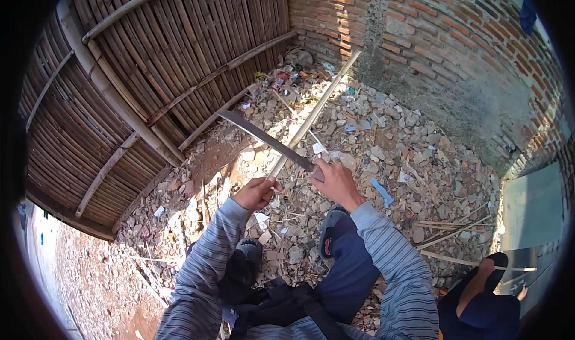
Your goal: The person shaves, splits, and scrapes bamboo sticks using a machete, handling different pieces by hand.
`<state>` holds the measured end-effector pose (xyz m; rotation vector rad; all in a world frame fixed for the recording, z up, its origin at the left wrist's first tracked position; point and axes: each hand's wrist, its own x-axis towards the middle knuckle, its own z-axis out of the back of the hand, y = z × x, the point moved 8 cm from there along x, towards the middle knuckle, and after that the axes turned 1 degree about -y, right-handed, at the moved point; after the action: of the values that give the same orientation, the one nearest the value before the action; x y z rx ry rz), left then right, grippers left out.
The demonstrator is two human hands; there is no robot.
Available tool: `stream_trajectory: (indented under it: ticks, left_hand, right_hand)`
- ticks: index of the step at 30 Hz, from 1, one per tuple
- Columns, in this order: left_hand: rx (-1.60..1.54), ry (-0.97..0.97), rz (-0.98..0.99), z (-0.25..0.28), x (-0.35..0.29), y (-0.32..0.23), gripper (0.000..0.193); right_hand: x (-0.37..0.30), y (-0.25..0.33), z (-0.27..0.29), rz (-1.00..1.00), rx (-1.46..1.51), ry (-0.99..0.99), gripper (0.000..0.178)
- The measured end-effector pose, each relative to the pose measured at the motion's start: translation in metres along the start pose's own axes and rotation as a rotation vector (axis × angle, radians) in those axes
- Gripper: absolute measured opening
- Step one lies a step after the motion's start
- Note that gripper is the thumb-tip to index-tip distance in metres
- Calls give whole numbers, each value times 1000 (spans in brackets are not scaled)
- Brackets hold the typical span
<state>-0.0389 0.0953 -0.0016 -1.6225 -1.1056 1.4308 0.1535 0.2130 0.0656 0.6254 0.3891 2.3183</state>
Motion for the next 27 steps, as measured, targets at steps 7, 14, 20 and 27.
stream_trajectory:
  ticks: [7,14,20,27]
  left_hand:
    - [516,-207,-298,17,-7,-10,40]
    - [886,-542,-599,11,-60,-70,32]
    - [1173,-744,-481,7,-50,-40,29]
    - [1069,-570,-424,26,-20,8,31]
  right_hand:
    - [17,1,17,-76,248,-193,32]
    - [10,-14,39,-144,489,-357,25]
    - [1,-15,24,-152,300,-228,29]
    - [-3,12,-27,22,-38,99,40]
